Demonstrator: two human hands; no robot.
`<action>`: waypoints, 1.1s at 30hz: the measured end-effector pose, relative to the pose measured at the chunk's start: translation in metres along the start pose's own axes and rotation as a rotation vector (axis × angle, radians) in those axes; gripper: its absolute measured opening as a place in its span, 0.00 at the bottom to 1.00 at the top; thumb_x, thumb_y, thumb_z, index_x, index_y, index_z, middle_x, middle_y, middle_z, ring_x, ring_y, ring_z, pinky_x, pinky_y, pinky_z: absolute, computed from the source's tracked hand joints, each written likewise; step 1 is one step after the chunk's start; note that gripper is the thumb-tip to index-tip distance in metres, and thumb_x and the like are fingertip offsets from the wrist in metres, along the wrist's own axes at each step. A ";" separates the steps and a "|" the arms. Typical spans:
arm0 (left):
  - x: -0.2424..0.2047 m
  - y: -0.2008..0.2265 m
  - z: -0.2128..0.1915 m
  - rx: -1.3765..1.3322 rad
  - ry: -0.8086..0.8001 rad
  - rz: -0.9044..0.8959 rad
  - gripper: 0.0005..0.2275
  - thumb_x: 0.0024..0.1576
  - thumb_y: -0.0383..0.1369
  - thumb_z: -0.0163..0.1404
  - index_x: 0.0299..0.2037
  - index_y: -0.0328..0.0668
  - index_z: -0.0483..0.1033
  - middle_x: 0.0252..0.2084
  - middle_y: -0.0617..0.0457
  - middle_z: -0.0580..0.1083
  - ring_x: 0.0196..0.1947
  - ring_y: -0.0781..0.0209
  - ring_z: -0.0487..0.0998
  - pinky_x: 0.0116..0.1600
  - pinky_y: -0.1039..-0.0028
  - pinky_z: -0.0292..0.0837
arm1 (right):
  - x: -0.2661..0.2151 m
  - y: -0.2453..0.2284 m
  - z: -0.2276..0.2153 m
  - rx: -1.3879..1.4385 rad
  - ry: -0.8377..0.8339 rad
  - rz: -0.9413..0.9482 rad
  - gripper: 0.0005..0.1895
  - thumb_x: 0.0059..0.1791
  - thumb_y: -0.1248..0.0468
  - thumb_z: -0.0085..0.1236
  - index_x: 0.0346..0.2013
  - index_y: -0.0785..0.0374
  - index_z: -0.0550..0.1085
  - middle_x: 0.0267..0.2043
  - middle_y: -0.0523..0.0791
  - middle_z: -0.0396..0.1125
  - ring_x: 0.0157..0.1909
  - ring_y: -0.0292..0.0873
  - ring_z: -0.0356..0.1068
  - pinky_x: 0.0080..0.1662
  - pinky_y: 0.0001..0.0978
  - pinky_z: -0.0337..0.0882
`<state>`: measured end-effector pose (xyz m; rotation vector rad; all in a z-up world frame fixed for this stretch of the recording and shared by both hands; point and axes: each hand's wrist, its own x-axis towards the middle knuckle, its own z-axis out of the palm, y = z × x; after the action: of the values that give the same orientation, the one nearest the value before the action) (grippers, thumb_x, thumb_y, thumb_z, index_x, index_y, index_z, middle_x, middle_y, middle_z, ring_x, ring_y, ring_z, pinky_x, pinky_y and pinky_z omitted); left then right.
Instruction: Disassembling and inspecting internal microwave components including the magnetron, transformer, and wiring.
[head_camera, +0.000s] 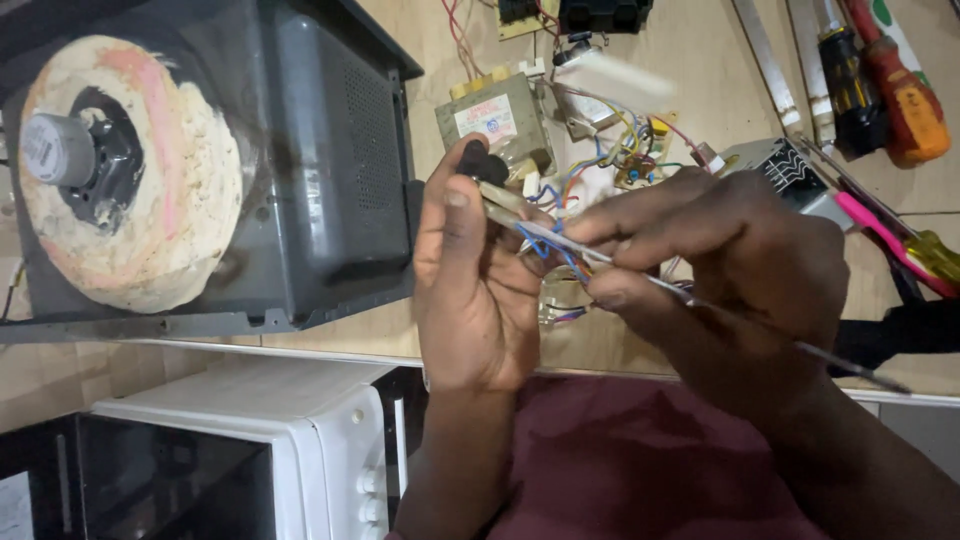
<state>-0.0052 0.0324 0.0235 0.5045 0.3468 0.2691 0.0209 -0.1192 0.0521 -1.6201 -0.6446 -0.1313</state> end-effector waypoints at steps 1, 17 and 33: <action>-0.002 -0.001 0.002 0.101 0.014 0.071 0.22 0.64 0.34 0.52 0.67 0.35 0.65 0.38 0.44 0.76 0.34 0.58 0.79 0.41 0.68 0.80 | -0.001 0.003 0.000 0.048 0.031 0.017 0.10 0.48 0.73 0.62 0.36 0.72 0.67 0.43 0.58 0.74 0.47 0.51 0.80 0.50 0.35 0.81; -0.021 -0.004 0.018 0.316 0.057 0.274 0.21 0.61 0.32 0.56 0.62 0.35 0.68 0.44 0.30 0.77 0.44 0.45 0.81 0.46 0.62 0.83 | -0.006 0.025 0.003 0.818 0.219 0.373 0.07 0.53 0.65 0.58 0.35 0.60 0.67 0.41 0.54 0.74 0.37 0.43 0.76 0.35 0.26 0.72; -0.021 -0.011 0.016 0.323 0.082 0.295 0.21 0.60 0.30 0.57 0.63 0.34 0.68 0.39 0.30 0.79 0.40 0.47 0.83 0.44 0.61 0.82 | -0.001 0.033 -0.006 1.053 0.077 0.478 0.06 0.51 0.65 0.59 0.31 0.59 0.70 0.39 0.51 0.76 0.34 0.39 0.73 0.31 0.24 0.68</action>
<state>-0.0164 0.0097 0.0365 0.8672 0.3982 0.5255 0.0373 -0.1257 0.0235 -0.6952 -0.1676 0.4358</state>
